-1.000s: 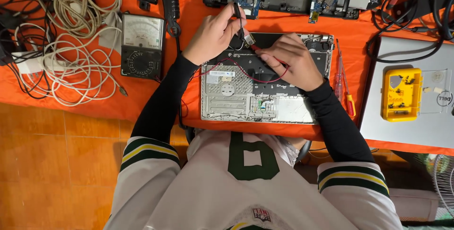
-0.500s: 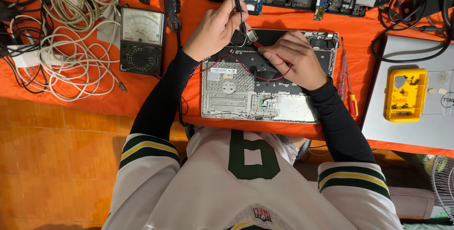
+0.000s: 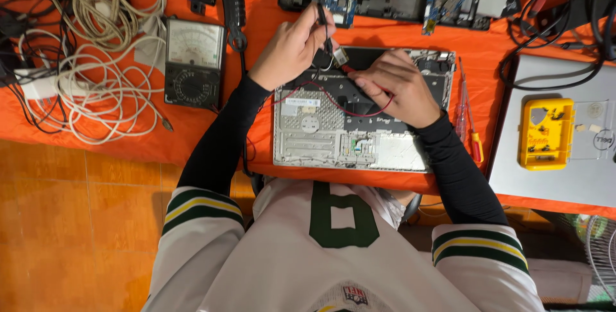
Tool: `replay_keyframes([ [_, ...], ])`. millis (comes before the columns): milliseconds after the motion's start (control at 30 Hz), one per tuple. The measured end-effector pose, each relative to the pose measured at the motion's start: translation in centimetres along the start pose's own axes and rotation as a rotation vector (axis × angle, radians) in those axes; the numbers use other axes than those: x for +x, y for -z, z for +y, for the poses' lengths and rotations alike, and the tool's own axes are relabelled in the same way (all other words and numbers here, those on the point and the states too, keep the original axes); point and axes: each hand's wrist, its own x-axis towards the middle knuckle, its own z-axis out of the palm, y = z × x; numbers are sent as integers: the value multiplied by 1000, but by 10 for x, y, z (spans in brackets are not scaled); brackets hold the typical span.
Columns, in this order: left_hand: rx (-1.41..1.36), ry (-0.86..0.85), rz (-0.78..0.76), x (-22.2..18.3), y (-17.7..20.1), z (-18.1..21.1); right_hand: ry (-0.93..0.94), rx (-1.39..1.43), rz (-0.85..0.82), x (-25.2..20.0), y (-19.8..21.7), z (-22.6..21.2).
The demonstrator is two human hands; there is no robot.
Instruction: Inspecting and repairing internal components of a laptop using tools.
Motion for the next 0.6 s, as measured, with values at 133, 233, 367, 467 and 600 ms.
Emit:
replay_keyframes([
  [133, -1, 20, 21, 2, 1, 6, -3, 12, 9, 5, 3, -3],
  [233, 9, 8, 24, 2, 1, 6, -2, 23, 16, 6, 4, -7],
  [367, -13, 26, 25, 1, 1, 9, 12, 19, 18, 6, 5, -8],
  [467, -15, 117, 10, 3, 2, 12, 3, 6, 24, 5, 4, -8],
  [600, -11, 39, 20, 2, 1, 10, 13, 5, 36, 6, 4, -9],
])
